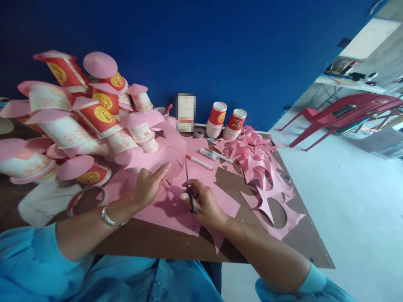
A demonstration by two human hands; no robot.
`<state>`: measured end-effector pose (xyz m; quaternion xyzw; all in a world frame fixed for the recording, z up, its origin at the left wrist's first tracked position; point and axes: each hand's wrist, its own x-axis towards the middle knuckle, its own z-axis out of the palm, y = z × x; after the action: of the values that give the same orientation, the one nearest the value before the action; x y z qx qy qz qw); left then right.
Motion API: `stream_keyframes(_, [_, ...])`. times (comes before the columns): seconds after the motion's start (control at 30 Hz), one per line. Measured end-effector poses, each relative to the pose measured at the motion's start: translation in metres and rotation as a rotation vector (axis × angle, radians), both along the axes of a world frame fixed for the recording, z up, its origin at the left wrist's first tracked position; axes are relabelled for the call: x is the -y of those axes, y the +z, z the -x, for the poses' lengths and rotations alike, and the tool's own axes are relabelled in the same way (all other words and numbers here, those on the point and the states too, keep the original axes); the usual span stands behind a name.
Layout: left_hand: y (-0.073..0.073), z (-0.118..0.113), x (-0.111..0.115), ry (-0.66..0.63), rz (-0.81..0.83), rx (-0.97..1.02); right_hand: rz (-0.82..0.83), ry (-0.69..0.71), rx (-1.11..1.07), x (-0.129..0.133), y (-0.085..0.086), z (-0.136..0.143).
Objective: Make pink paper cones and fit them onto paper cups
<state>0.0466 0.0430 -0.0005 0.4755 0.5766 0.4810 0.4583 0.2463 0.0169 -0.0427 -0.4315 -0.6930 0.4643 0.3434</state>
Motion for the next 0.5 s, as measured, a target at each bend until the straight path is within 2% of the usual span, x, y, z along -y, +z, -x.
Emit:
stream_keyframes(0.37, [-0.006, -0.001, 0.004, -0.077, -0.043, -0.049, -0.001, -0.03, -0.026, -0.001, 0.0, 0.002])
stream_keyframes(0.5, [-0.019, 0.002, 0.004, 0.015, -0.051, -0.087, -0.004, -0.041, -0.035, -0.002, -0.002, 0.002])
